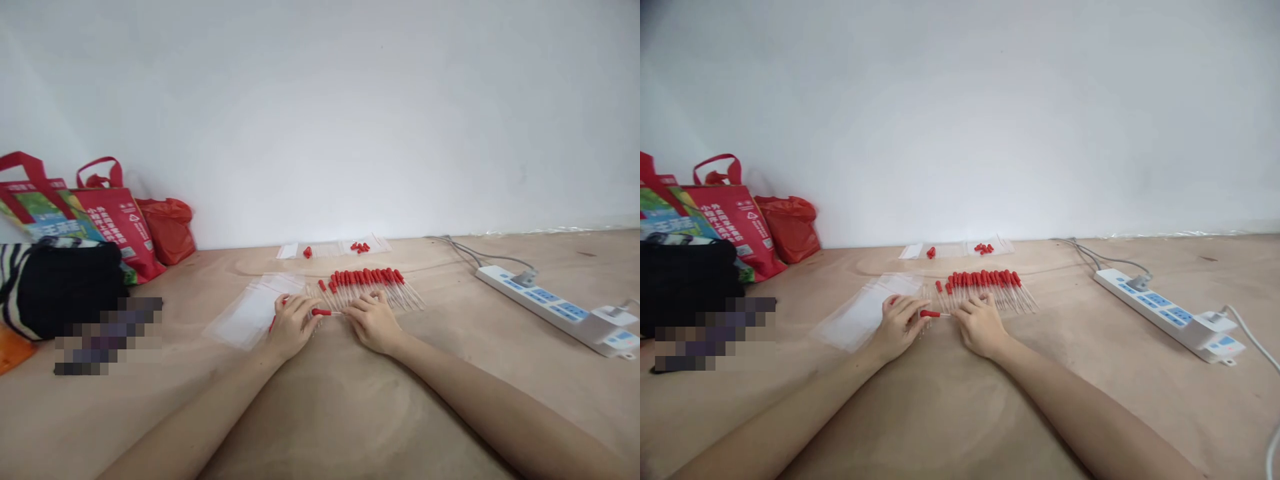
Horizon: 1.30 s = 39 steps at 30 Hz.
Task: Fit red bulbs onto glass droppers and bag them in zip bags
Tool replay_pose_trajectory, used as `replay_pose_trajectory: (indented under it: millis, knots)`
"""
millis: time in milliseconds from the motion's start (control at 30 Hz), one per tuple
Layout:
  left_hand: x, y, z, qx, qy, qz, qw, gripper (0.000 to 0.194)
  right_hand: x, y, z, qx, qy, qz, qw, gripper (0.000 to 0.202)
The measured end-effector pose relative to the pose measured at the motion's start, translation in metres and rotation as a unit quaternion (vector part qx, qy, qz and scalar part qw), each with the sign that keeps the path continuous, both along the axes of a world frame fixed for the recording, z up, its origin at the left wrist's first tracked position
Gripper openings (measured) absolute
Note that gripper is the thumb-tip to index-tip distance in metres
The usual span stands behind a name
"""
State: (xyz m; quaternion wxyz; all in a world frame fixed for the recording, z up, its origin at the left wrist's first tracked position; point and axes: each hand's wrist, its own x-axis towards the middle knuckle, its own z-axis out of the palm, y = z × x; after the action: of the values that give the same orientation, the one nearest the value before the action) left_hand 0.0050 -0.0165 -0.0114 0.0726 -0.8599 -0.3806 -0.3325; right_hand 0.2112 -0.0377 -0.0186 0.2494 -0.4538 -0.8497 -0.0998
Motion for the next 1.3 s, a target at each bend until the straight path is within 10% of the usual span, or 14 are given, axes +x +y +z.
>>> replay_pose_trajectory:
  millis: [367, 1000, 1300]
  knots:
    - [-0.014, 0.006, 0.000, 0.045, -0.028, 0.101, 0.993, 0.009, 0.005, 0.038, 0.000, 0.005, 0.172, -0.297, 0.939, 0.019]
    - [-0.023, 0.017, -0.004, -0.079, -0.065, 0.178, 0.979, 0.020, -0.044, 0.027, 0.001, -0.029, 0.079, -0.186, 0.979, 0.021]
    - [-0.038, 0.034, -0.011, -0.137, -0.126, 0.211, 0.960, 0.023, -0.079, 0.049, 0.003, -0.107, 0.054, -0.268, 0.956, 0.028]
